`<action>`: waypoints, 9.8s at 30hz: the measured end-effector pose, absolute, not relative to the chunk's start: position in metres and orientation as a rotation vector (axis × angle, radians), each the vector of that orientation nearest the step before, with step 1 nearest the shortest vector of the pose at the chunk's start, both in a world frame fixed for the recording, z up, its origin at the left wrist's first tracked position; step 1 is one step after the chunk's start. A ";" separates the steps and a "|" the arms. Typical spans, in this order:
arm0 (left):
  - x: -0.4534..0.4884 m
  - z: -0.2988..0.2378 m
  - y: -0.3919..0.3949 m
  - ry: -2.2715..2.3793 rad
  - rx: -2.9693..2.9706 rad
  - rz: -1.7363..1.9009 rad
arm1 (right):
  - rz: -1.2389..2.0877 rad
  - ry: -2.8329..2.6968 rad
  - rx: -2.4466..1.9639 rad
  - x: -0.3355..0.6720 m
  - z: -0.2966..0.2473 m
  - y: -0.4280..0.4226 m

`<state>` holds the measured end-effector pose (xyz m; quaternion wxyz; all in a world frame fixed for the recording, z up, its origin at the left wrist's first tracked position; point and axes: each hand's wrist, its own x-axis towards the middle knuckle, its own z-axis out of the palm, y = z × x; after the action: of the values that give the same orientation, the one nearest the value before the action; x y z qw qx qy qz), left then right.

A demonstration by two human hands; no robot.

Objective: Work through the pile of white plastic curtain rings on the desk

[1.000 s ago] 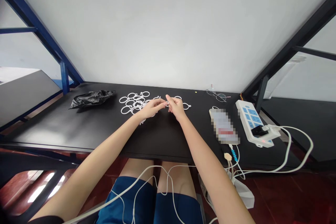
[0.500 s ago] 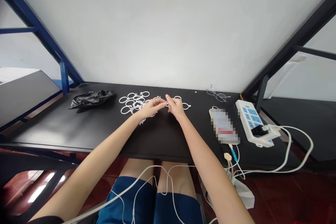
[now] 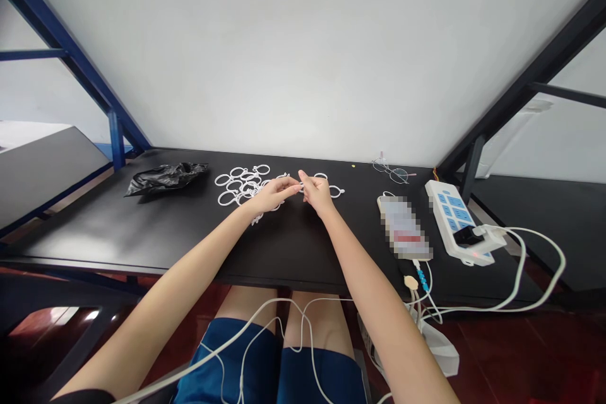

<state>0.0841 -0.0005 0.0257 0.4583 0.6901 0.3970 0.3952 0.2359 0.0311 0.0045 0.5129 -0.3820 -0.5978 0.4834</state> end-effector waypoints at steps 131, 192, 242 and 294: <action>0.081 -0.007 0.017 1.222 1.837 1.134 | 1.013 -1.442 -1.130 0.242 -0.011 0.043; 0.072 -0.003 0.013 1.646 2.313 0.812 | 0.923 -1.316 -1.261 0.247 -0.014 0.048; 0.077 -0.003 0.012 1.224 2.455 0.947 | 1.175 -1.342 -1.091 0.242 -0.005 0.042; 0.078 0.001 0.006 1.408 2.233 0.969 | 1.233 -1.379 -1.084 0.241 -0.001 0.038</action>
<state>0.0781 0.0064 0.0005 0.1641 0.7834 0.4939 0.3398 0.2409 0.0379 -0.0009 0.4783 -0.4440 -0.5648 0.5050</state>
